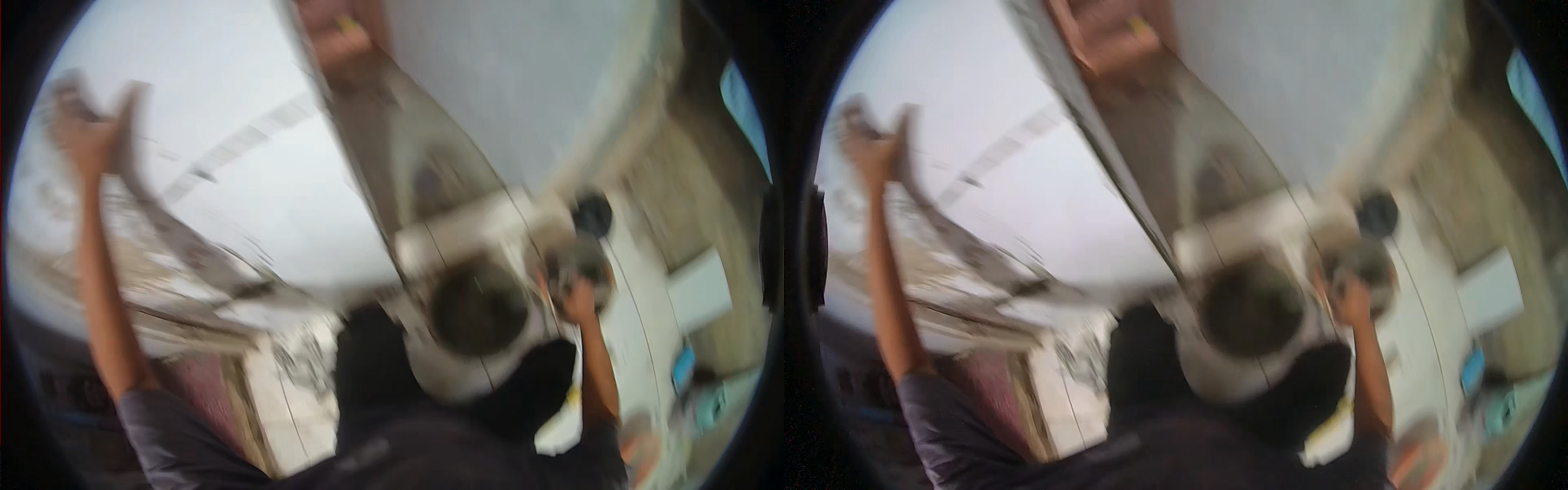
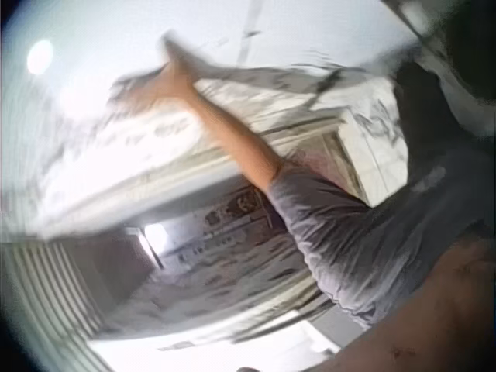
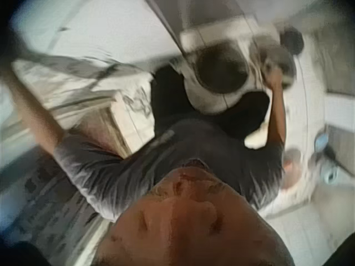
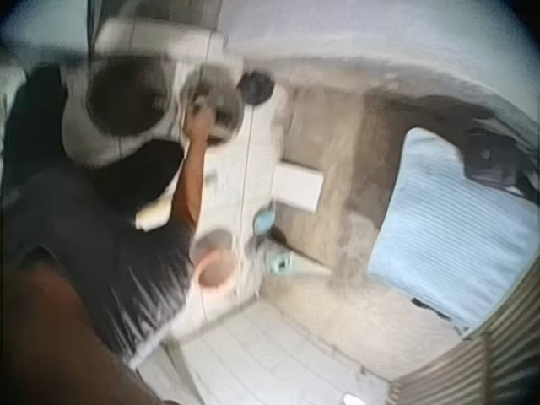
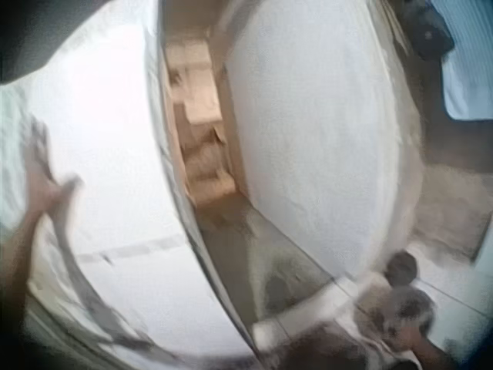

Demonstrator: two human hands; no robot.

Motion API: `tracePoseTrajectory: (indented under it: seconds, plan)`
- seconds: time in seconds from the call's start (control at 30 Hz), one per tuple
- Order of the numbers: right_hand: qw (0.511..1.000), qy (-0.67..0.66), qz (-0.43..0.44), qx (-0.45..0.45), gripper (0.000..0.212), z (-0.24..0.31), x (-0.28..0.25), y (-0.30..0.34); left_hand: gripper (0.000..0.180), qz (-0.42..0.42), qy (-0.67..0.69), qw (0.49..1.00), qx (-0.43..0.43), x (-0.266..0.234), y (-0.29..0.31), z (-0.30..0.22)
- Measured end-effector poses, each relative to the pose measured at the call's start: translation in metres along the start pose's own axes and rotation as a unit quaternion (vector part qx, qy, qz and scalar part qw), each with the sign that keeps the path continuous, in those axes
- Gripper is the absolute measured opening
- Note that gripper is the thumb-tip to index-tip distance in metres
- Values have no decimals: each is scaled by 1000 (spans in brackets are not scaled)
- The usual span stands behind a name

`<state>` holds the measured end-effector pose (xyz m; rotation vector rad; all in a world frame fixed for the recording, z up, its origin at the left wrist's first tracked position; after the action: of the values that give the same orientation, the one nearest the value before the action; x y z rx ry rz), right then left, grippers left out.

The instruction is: The person applies mortar to the back of a tile using a trowel, presses the tile onto the wall structure, checks its alignment with a spirit level, and finishes the edges with more mortar using the trowel.

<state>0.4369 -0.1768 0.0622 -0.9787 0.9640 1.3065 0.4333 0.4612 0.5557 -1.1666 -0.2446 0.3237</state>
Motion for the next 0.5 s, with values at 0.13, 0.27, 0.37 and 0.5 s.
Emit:
tracePoseTrajectory:
  seconds: [0.13, 0.27, 0.37, 0.5]
  plan:
    - [895, 236, 353, -136, 49, 60, 138, -15, 115, 133, 160, 975, -72, -14, -6, -19]
    - [915, 214, 204, -276, 26, 29, 256, -29, 110, 113, 159, 976, -101, -53, -17, -14]
    - [844, 366, 110, -377, 11, 29, 261, -12, 111, 114, 153, 976, -106, -60, -14, -7]
    - [882, 283, 181, -329, 22, 26, 267, -25, 114, 113, 162, 978, -69, -19, -12, -19]
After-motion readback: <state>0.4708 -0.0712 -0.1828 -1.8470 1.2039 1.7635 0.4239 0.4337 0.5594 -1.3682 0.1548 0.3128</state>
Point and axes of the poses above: each hand's wrist, its own y-axis away from the middle knuckle, its own x-axis out of the palm, z = x × y, the point moved 8 cm from there along -y, towards the middle knuckle, and after that the axes turned 3 degrees about z, right-handed, at the moved point
